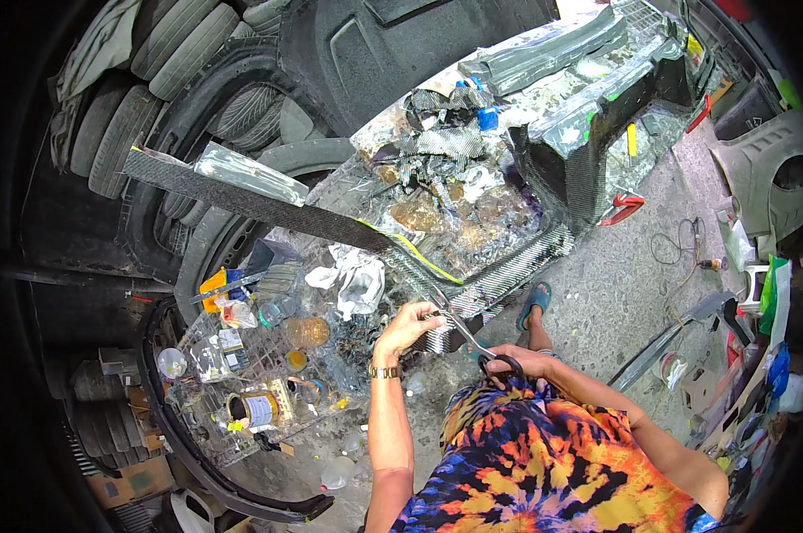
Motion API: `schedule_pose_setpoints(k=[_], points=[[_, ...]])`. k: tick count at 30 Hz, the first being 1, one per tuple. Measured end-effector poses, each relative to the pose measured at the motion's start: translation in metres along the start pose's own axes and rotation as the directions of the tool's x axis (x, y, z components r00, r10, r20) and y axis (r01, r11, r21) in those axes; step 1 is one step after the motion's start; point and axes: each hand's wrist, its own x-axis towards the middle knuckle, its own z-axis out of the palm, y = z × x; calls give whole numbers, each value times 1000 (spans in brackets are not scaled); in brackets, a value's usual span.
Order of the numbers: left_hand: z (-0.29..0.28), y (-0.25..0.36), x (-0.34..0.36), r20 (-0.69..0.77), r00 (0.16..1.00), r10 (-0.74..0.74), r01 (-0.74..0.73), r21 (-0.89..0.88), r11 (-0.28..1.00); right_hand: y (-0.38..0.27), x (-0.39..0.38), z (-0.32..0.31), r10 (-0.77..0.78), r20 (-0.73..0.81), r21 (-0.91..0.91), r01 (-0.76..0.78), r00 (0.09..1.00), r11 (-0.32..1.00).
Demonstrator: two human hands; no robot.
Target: Applying a carbon fiber wrap to a car bumper or interior trim piece.
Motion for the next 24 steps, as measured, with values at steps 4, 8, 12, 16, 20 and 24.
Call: schedule_pose_setpoints(k=[4,8,12,16,20,24], points=[[2,11,-2,13,1000,9,-9,-51,999,-6,12,-2,-43,19,52,42,999,998],[-1,3,0,18,1000,16,-15,-79,997,-16,19,-8,-37,49,-2,37,998,999],[3,5,1,11,1000,20,-20,-55,998,-15,15,-8,26,-1,8,-26,1000,1000],[1,-2,0,73,995,67,-72,66,995,-10,9,-3,22,8,75,-22,1000,997],[15,8,-28,75,997,-23,17,78,997,2,-6,-18,-7,122,-280,41,993,959],[38,17,-42,148,988,-52,48,28,998,-8,-52,-21,118,24,-311,-105,993,945]])
